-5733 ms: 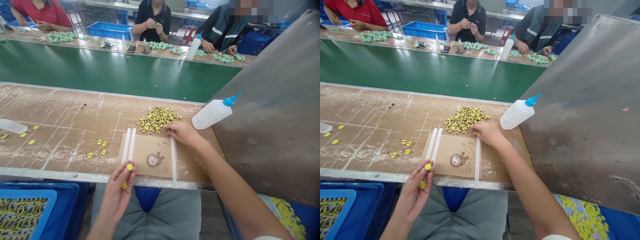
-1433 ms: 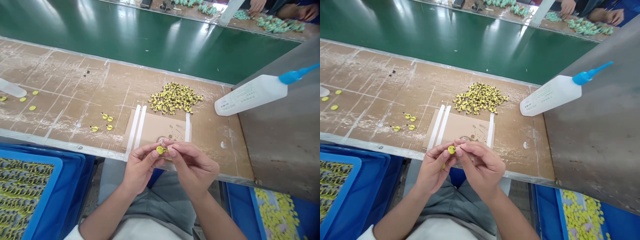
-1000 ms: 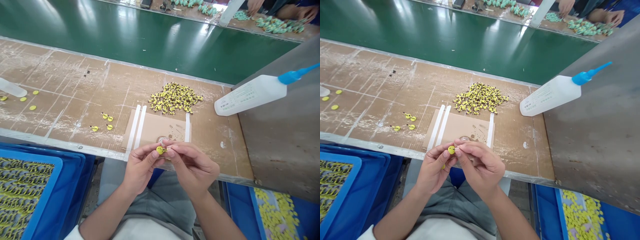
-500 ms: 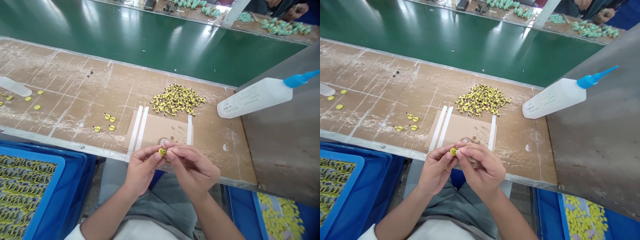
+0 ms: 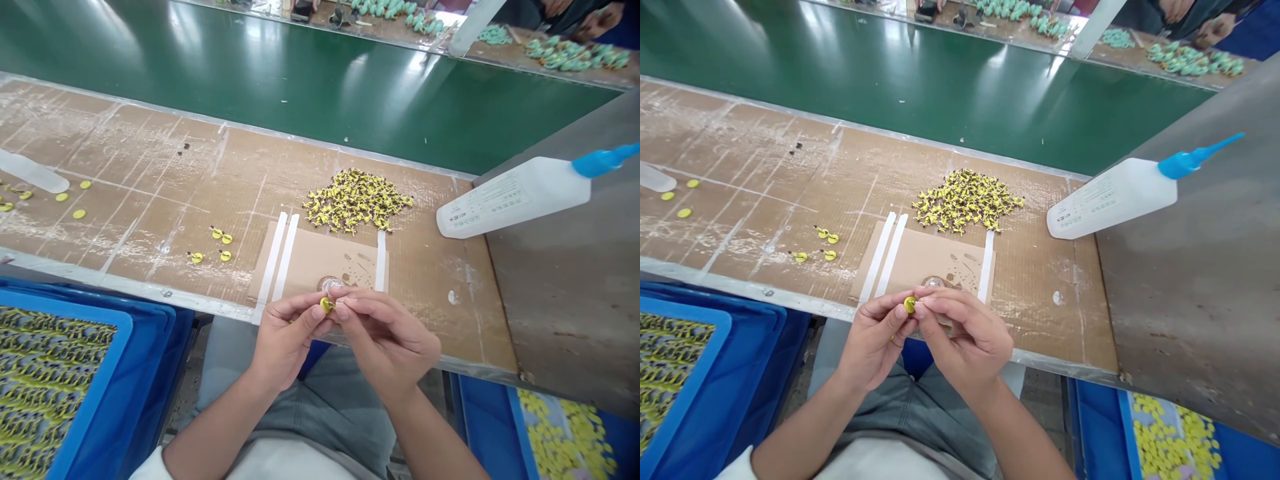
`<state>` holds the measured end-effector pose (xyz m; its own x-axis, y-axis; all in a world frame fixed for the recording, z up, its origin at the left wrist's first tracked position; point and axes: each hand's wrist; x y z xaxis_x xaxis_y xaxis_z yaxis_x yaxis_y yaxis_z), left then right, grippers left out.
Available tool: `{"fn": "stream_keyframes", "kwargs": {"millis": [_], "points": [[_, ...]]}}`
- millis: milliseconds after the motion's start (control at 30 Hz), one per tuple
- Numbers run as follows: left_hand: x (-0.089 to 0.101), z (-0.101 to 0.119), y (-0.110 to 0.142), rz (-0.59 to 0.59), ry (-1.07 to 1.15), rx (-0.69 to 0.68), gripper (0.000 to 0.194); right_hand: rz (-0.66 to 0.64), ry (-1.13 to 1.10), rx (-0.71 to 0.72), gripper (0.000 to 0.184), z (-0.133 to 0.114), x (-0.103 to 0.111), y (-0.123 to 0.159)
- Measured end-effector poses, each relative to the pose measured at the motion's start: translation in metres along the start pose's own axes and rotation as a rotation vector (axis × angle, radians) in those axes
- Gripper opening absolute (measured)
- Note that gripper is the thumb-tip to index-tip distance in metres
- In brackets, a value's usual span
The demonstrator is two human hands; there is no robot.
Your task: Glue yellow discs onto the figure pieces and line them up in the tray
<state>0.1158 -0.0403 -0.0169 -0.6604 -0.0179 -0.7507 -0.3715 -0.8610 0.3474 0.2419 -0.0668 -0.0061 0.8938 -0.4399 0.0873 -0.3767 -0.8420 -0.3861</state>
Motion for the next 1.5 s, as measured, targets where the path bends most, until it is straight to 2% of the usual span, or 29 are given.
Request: {"fn": "stream_keyframes", "kwargs": {"millis": [400, 667, 900, 1100, 1500], "points": [[0.009, -0.002, 0.000, -0.016, -0.144, -0.115, 0.017, -0.041, -0.006, -0.109, 0.030, 0.001, 0.002, 0.005], [0.005, 0.001, 0.004, 0.004, -0.244, -0.155, 0.016, -0.059, -0.008, -0.150, 0.028, -0.002, 0.009, 0.004], [0.005, -0.002, 0.006, 0.079, -0.257, -0.156, 0.015, -0.031, 0.011, -0.198, 0.026, -0.002, 0.010, 0.007], [0.005, -0.003, 0.007, 0.082, -0.278, -0.158, 0.014, 0.015, 0.005, -0.273, 0.026, -0.001, 0.009, 0.012], [0.004, -0.003, 0.006, 0.110, -0.284, -0.113, 0.018, 0.028, -0.010, -0.314, 0.017, 0.000, 0.008, 0.011]]}}
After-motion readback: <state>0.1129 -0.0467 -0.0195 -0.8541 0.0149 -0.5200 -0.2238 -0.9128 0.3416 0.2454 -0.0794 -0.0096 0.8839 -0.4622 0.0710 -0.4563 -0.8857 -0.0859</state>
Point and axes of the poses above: each hand's wrist, its own y-axis away from the middle knuckle, its own x-axis out of the back of the hand, z = x × y, and after that the axes turned 5 degrees about -x, right-handed
